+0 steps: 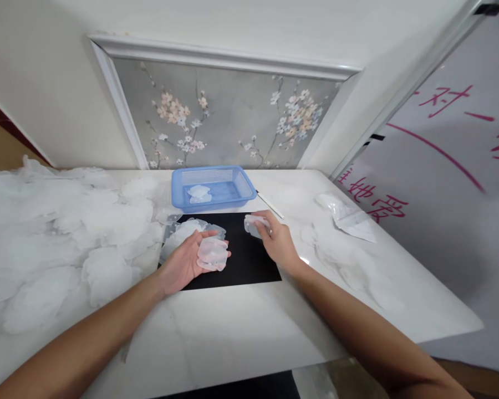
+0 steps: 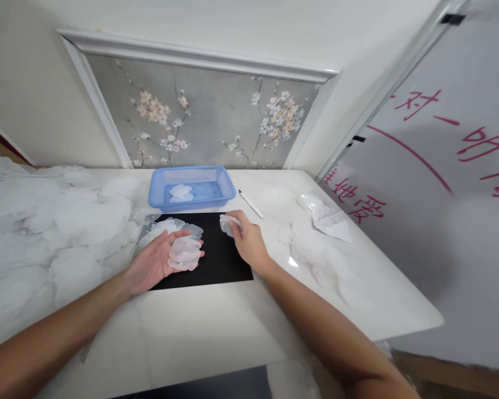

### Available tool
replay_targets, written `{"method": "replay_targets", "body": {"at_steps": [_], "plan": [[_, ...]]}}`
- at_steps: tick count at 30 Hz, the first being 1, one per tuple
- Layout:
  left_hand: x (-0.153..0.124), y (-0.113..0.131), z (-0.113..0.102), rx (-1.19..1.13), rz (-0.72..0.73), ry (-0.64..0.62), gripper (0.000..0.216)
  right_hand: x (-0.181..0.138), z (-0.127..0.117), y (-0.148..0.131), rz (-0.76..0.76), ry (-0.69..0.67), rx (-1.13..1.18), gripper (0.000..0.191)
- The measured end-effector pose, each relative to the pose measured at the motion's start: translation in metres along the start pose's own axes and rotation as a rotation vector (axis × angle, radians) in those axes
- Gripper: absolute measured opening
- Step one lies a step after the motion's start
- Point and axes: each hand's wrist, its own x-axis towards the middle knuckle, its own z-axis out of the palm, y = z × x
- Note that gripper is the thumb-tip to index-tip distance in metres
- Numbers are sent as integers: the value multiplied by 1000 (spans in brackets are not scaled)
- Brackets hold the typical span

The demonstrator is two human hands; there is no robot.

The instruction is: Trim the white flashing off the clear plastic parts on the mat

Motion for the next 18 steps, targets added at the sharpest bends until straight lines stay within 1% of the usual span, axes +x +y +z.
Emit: {"method": "replay_targets", "body": {"at_steps": [1, 2, 3, 5, 6, 7, 8, 9, 11, 13, 14, 15, 16, 18], "plan": [[-1, -1, 3, -29, -11, 6, 52, -3, 3, -4, -42, -4, 15, 31], [-2, -1, 7, -57, -19, 1, 57, -6, 7, -8, -127, -63, 37, 34], [-3, -2, 10, -80, -26, -8, 61, -9, 12, -13, -240, -169, 59, 35], [-6, -5, 15, -112, -35, -32, 69, -16, 21, -21, -452, -433, 79, 31], [-7, -6, 16, -116, -36, -42, 73, -19, 25, -24, -516, -546, 80, 32], [-9, -7, 16, -108, -35, -54, 77, -21, 28, -27, -545, -619, 86, 35], [-10, -8, 16, -82, -29, -64, 79, -23, 30, -28, -533, -639, 106, 36], [-10, -9, 14, -31, -16, -68, 81, -23, 31, -29, -478, -608, 140, 34], [-10, -10, 10, 179, 37, -34, 77, -21, 30, -26, -265, -455, 258, 26], [-10, -10, 6, 521, 153, 61, 61, -15, 26, -19, -9, -272, 426, 26], [-9, -9, 4, 713, 240, 103, 50, -11, 24, -15, 101, -213, 525, 27], [-7, -7, 2, 896, 344, 128, 38, -7, 22, -9, 193, -193, 627, 30], [-5, -4, 0, 1054, 452, 137, 29, -3, 19, -4, 268, -204, 720, 35], [1, 0, -5, 1275, 617, 144, 21, 3, 15, 6, 379, -257, 851, 41]]}}
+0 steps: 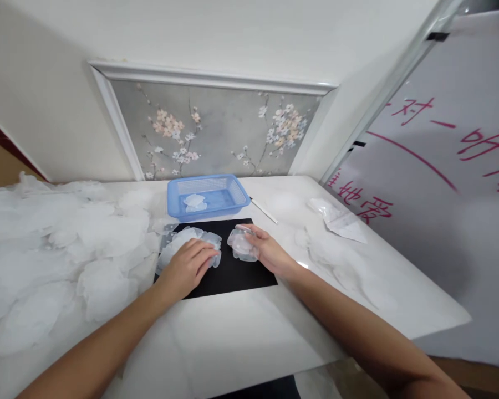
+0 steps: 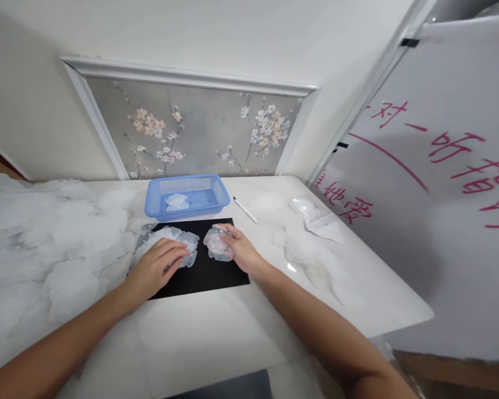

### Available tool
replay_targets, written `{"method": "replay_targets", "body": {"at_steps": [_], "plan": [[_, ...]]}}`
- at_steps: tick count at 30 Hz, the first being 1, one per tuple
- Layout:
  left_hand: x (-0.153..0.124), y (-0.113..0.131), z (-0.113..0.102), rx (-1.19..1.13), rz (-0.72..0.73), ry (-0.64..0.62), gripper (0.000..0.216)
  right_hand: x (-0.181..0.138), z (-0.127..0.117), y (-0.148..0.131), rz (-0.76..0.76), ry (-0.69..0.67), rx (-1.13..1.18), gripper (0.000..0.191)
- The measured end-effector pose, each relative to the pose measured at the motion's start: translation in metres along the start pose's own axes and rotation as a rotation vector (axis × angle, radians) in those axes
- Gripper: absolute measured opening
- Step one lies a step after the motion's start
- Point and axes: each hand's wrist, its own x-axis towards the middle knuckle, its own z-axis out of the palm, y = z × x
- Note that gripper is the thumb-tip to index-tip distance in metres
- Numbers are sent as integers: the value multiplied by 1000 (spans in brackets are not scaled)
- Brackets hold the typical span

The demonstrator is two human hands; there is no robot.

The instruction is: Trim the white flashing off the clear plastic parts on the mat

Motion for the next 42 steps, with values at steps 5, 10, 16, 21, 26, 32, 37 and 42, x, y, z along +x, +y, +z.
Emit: {"method": "replay_targets", "body": {"at_steps": [5, 10, 16, 21, 26, 32, 37, 42], "plan": [[13, -18, -3, 171, 11, 79, 18, 6, -10, -1, 109, -34, 118, 37], [13, -14, -6, 228, -11, 97, 11, 6, -8, -4, 191, -30, 189, 40], [7, 12, -5, -79, -100, 292, 11, 4, -7, -3, 115, 2, 126, 44], [4, 16, 6, -452, -398, 146, 31, 2, -2, -1, 73, -56, 116, 35], [5, 12, 11, -691, -506, 100, 36, 1, 1, 3, 16, -68, 26, 27], [4, 10, 9, -720, -528, 85, 37, -4, 3, 2, -219, -177, -334, 34], [4, 10, 9, -729, -536, 71, 36, -12, 14, -4, -424, -286, -599, 49], [3, 7, 12, -717, -517, -8, 33, -14, 24, -6, -439, -206, -533, 13]]}}
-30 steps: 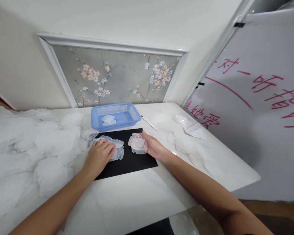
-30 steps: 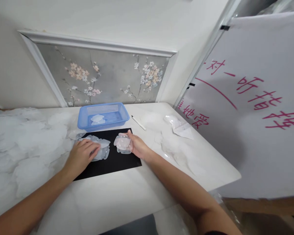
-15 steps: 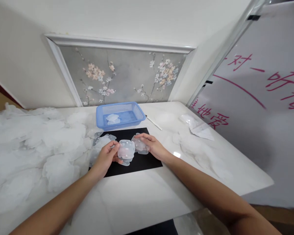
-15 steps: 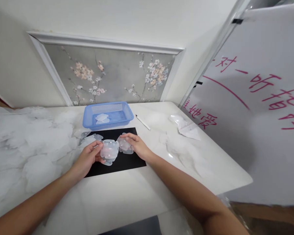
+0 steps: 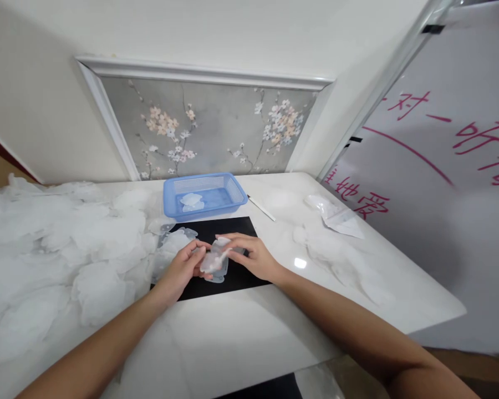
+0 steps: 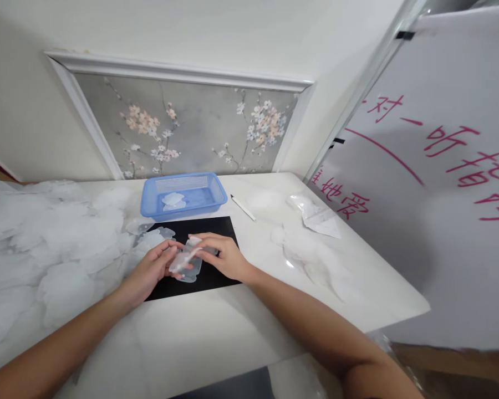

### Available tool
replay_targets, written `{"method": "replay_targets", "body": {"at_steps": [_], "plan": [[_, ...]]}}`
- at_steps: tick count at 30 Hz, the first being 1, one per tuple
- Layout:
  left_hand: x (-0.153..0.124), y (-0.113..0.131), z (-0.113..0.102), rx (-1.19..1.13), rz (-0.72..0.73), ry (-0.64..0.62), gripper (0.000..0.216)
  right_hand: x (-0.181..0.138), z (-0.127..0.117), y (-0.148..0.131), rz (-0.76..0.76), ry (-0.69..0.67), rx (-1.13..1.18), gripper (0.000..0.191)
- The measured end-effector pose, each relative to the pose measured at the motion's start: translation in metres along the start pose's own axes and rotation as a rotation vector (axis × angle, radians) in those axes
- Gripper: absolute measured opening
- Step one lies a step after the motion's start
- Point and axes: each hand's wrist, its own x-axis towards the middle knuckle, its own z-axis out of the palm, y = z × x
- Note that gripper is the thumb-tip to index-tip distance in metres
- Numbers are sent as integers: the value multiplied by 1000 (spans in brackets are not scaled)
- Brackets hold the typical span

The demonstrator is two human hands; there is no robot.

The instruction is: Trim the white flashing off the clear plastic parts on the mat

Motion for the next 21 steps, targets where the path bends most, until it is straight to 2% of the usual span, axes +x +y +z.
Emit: {"method": "replay_targets", "body": {"at_steps": [3, 6, 11, 14, 16, 18, 21], "plan": [[-1, -2, 0, 137, 43, -31, 32, 2, 0, 6, 193, 161, 145, 29], [-6, 0, -2, 403, 144, 2, 32, 5, -4, 16, 349, 272, 282, 38], [-9, 1, -7, 792, 389, 6, 45, 8, -12, 24, 445, 252, 449, 38], [-7, 0, -10, 923, 504, 39, 23, 9, -15, 25, 466, 242, 508, 36], [-7, 2, -12, 951, 481, 141, 17, 9, -15, 26, 476, 239, 550, 34], [-9, 6, -14, 885, 378, 251, 19, 9, -16, 27, 481, 237, 577, 31], [-11, 11, -15, 570, 210, 271, 26, 8, -16, 28, 480, 227, 575, 27]]}}
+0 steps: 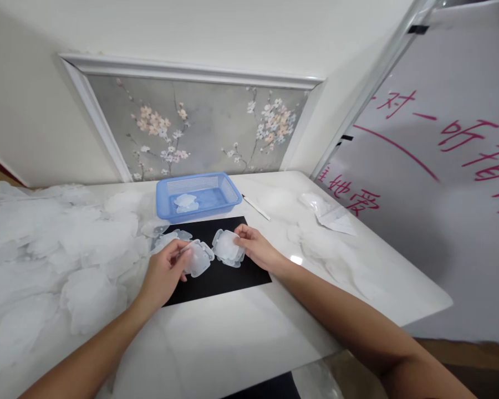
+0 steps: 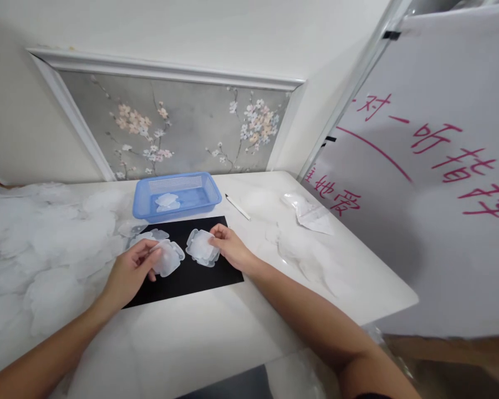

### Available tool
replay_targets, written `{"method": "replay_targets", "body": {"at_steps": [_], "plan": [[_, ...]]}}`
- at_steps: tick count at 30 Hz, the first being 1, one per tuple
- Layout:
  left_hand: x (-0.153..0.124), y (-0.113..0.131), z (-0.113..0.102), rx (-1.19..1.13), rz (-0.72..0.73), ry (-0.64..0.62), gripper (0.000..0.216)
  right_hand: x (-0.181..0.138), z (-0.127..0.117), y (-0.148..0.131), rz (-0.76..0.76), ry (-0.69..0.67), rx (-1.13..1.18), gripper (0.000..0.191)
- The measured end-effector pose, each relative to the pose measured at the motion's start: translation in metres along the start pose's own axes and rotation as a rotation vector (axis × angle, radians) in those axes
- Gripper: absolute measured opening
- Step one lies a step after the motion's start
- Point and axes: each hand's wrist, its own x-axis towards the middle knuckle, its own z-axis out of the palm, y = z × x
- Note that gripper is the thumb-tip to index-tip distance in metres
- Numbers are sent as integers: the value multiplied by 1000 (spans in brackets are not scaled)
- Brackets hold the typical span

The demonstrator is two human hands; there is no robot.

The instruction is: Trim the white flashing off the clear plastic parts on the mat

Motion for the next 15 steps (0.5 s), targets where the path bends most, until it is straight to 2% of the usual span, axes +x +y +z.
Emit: {"method": "replay_targets", "body": {"at_steps": [3, 5, 9, 12, 15], "plan": [[2, 0, 1, -374, -144, -100, 33, -2, -1, -1, -17, -29, -41, 29], [3, 0, 2, -533, -216, -144, 34, -4, 0, -3, -50, -74, -103, 36], [5, -1, 5, -687, -284, -181, 27, -11, 4, -7, -201, -178, -471, 41], [6, -2, 5, -773, -301, -184, 23, -15, 9, -6, -296, -124, -706, 37], [7, -2, 4, -836, -315, -195, 22, -15, 10, -4, -312, -37, -727, 47]]}}
